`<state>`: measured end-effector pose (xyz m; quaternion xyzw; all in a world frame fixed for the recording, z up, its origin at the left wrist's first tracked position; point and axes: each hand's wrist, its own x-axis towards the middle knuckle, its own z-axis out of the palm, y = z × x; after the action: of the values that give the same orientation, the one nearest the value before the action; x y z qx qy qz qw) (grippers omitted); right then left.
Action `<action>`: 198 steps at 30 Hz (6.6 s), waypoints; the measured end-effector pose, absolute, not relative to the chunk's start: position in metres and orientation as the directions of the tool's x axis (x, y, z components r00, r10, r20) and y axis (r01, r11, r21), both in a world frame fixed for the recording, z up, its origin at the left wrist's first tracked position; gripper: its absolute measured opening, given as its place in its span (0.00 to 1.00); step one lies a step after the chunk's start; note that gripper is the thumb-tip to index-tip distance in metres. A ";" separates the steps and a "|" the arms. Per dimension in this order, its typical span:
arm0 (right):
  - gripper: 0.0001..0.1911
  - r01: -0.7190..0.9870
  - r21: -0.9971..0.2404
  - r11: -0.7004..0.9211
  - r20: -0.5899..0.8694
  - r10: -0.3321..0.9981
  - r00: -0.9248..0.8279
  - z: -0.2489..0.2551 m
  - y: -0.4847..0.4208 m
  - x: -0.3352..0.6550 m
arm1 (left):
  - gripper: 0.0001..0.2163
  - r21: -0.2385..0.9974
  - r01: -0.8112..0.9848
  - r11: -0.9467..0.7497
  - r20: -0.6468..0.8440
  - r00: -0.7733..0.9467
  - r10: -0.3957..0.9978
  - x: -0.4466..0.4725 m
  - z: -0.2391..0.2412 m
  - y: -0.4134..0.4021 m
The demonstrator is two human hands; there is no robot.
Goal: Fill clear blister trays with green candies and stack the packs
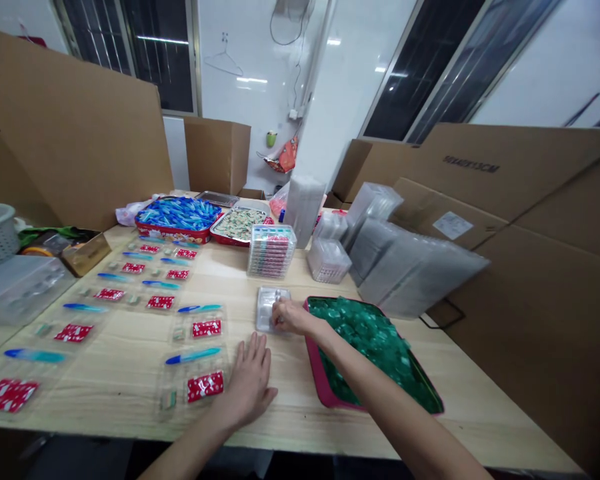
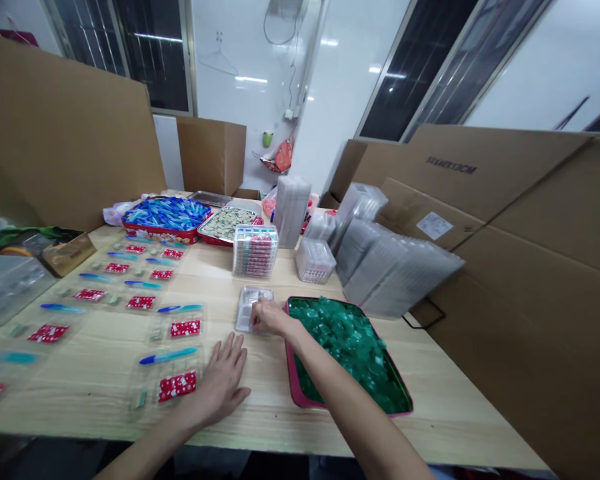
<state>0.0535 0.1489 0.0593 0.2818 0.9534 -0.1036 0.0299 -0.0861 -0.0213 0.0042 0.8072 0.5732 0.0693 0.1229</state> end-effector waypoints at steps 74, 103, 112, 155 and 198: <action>0.10 0.236 -0.769 0.594 0.430 0.754 -0.496 0.039 -0.011 0.077 | 0.09 0.828 -0.424 0.367 -0.400 0.011 0.916 -0.079 0.043 -0.025; 0.12 0.226 -0.973 0.037 -0.028 0.960 -0.277 0.007 0.037 0.057 | 0.06 0.994 0.102 0.046 -0.013 -0.310 0.951 -0.084 0.000 -0.026; 0.18 -0.187 -0.905 -0.382 -0.316 0.898 -0.307 0.022 0.025 0.050 | 0.04 1.000 -0.026 -0.005 -0.004 -0.346 0.938 -0.070 0.005 -0.020; 0.17 0.910 -0.170 0.378 0.059 0.926 -0.374 0.089 0.017 0.174 | 0.06 0.757 0.614 -0.224 0.270 0.018 0.963 -0.092 -0.001 -0.043; 0.08 -0.219 -0.975 -0.021 -0.019 1.000 -0.011 0.069 0.009 0.129 | 0.14 0.454 -0.782 0.428 -0.311 0.311 0.898 0.011 0.065 -0.007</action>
<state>0.1286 0.0090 0.0695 0.4444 0.4391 -0.5593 -0.5449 0.0107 -0.0072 0.0650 0.1096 0.2652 0.5236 0.8022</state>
